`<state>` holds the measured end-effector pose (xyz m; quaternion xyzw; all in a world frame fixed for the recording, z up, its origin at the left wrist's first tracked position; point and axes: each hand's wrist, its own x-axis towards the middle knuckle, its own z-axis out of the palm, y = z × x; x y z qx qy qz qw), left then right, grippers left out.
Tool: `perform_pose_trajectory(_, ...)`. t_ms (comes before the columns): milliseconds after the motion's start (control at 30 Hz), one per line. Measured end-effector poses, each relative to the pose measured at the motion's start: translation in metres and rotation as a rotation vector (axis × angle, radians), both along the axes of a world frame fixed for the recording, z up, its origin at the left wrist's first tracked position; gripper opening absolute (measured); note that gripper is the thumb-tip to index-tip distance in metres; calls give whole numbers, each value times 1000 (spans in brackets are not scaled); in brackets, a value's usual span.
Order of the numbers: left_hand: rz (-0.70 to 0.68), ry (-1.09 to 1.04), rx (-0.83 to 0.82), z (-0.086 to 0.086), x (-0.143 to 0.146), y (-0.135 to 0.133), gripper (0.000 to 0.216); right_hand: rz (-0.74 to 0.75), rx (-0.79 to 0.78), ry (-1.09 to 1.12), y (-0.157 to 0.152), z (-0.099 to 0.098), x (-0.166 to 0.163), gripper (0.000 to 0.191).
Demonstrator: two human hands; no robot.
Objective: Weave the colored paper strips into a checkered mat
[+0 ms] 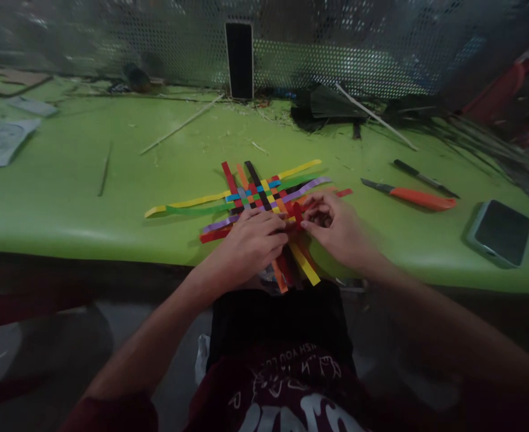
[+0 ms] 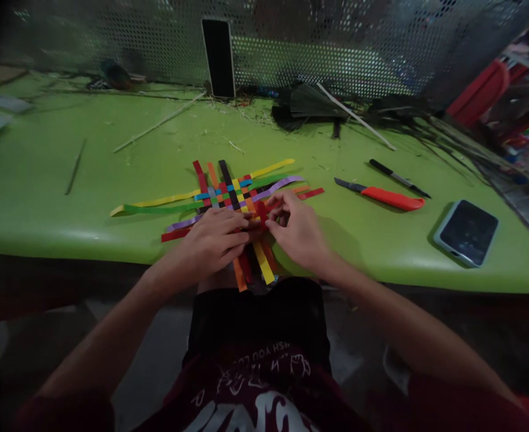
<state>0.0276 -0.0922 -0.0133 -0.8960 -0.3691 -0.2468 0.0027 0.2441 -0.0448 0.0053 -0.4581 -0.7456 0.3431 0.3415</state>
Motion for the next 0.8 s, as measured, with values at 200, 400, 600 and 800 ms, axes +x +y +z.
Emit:
perform_pose_trajectory(200,0,-39,-3,-1,1,0,22,18,102,-110,-4,-5,-5,6)
perform_pose_trajectory(400,10,27,-12,5,2,-3,22,-15,182,-232,-7,-8,-7,11)
perform_pose_trajectory(600,45,131,-13,8,5,-6,23,-33,189,-206,-7,-11,-8,9)
perform_pose_trajectory(800,51,161,17,6,6,-8,24,-59,161,-198,-2,-10,-8,5)
